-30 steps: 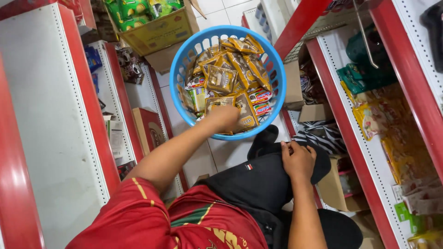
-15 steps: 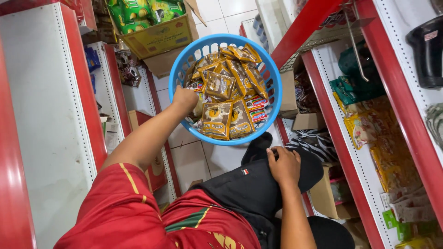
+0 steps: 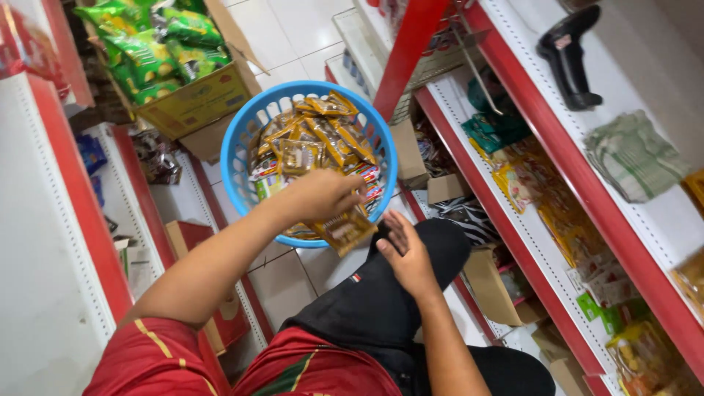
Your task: The person sits on the floor of a store aisle and takes packaged snack boxes one at a time from a blue plastic basket. They wipe each package with a green cloth, scan its barcode with a handheld barcode scanner, and place it onto the shelf, arranging it with the other stocked packages.
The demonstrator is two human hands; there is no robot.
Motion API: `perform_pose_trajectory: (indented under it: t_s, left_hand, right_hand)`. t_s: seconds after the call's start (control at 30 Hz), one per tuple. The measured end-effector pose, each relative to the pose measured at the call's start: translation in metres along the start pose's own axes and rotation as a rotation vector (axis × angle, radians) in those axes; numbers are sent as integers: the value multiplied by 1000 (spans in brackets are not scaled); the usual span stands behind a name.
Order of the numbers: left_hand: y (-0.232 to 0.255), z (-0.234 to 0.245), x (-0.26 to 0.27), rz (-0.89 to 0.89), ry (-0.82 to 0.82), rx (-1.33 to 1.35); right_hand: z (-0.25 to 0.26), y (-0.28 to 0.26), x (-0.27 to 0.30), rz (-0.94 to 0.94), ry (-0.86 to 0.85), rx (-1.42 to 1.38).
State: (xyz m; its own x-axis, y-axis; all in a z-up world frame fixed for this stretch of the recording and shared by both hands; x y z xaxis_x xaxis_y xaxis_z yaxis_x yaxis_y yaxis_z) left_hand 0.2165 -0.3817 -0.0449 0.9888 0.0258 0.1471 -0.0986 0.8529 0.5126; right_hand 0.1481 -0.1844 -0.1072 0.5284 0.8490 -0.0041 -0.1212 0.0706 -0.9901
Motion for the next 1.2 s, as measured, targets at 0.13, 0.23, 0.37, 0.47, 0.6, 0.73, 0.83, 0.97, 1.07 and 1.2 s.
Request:
perform_pose_trajectory:
  t_s: [0.13,0.23,0.37,0.47,0.6,0.73,0.83,0.97,1.07,1.2]
  left_hand:
    - [75,-34,-42,-294,-9,136]
    - [116,-55,-76,-405,22,196]
    - [136,-83,-112,-453,97,298]
    - [118,-114,-136,-363,79,826]
    - [138,-163,-134,-244,-266,1599]
    - [136,-184,-122,-61,-376,1949]
    - [118,-206,-116,26,-351,1951]
    - [106,-225,-110,106,-365,1921]
    - [99,-220,-117,99,-352,1892]
    - [98,-214,-117,77,-327,1947]
  right_hand:
    - [11,9,40,-166,-23,-353]
    - [50,33,79,-264,126,-308]
    - [99,33,111,-323,376,-364]
    - [134,19,121,-282,614,-443]
    - [159,-5,106,-319,684,-282]
    - [191,-89,68,-94,753,841]
    - [237,-124,26,155,806,1125]
    - [283,-110,-31,205,729,1418]
    - [279,-91,-56,21,625,1517]
    - [274,-89,-31,-112,646,1374]
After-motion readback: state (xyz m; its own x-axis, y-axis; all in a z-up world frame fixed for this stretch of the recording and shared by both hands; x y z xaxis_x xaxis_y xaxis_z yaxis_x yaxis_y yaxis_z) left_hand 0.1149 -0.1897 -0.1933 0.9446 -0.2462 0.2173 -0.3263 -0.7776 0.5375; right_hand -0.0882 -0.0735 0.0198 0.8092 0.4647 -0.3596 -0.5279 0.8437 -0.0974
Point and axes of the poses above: each hand's wrist, its own x-axis away from the middle knuckle, its own z-axis out of the back of the hand, y = z × x, the point moved 7 cm from there along -x, towards the middle knuckle, and after that the axes turned 8 degrees about -y, right-handed, at the moved point
